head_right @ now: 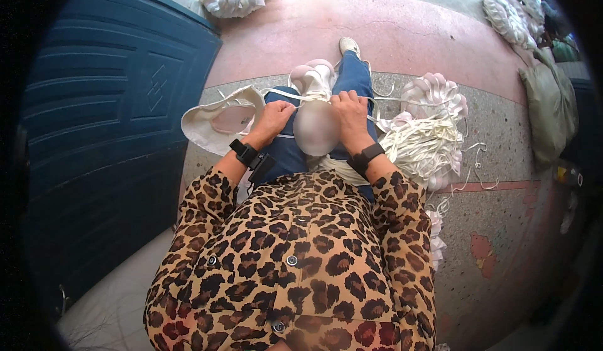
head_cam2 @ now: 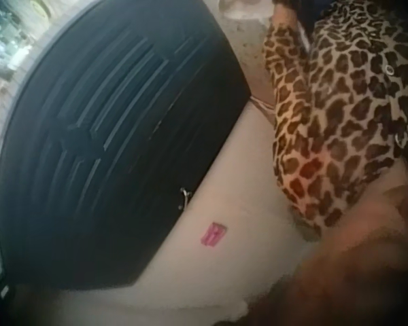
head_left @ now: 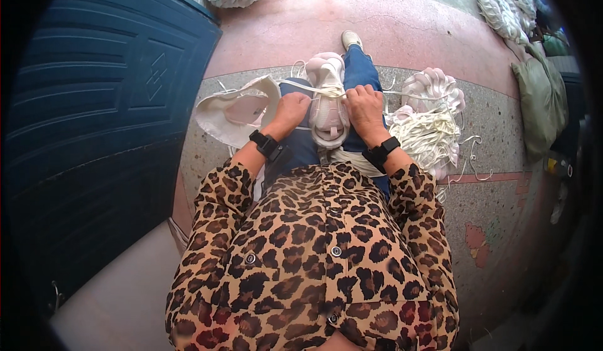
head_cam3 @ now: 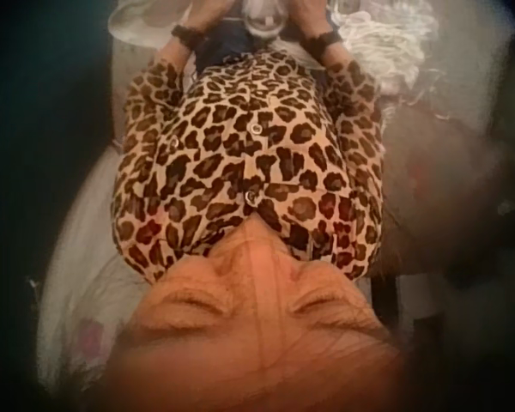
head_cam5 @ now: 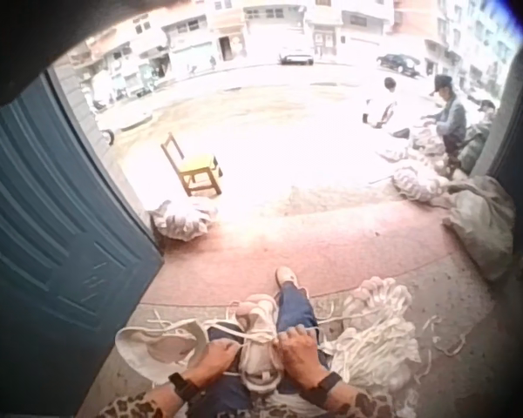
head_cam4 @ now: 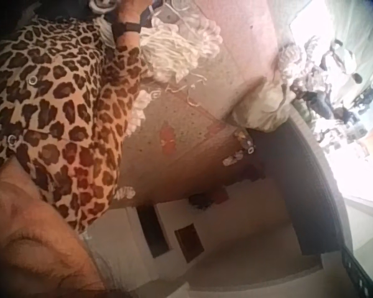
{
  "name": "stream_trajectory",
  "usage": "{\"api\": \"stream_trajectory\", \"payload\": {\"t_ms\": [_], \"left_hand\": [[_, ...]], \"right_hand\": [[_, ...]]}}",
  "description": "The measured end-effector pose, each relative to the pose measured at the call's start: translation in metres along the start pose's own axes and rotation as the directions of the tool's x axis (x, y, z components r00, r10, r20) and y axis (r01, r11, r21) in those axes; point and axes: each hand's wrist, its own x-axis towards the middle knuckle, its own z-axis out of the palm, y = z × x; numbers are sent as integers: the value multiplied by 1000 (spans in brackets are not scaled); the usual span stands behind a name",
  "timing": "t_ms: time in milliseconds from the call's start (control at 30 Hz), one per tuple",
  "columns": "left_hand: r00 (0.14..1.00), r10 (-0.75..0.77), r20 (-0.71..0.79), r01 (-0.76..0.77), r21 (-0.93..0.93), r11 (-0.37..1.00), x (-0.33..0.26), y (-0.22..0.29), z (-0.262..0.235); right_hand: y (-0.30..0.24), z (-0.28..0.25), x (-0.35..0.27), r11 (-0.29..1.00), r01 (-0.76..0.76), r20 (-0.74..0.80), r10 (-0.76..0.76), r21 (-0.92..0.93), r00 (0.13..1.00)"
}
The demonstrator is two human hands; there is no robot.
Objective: Lacing white athletic shoe uppers as part of a manufacturing process.
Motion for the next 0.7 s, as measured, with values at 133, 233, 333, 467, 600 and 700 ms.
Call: {"api": "stream_trajectory", "payload": {"t_ms": [133, 233, 333, 467, 600, 700], "left_hand": [[988, 133, -72, -115, 215, 970, 0, 9, 3], [989, 145, -38, -121, 361, 924, -2, 16, 2], [994, 107, 23, -105, 474, 874, -6, 32, -3], [989, 111, 95, -145, 569, 809, -5, 52, -13], [950, 196, 243, -310, 650, 694, 6, 59, -15], [932, 228, 281, -361, 667, 652, 8, 60, -15]], "right_hand": [[1, 0, -4, 1000, -18, -23, 18, 16, 1000], [2, 3, -6, 999, -35, -24, 36, 29, 999], [2, 4, -6, 998, -45, -27, 46, 43, 999], [2, 2, -6, 998, -56, -6, 56, 31, 998], [4, 5, -8, 997, -57, -26, 58, 52, 998], [4, 8, -8, 996, -47, -35, 50, 73, 998]]}}
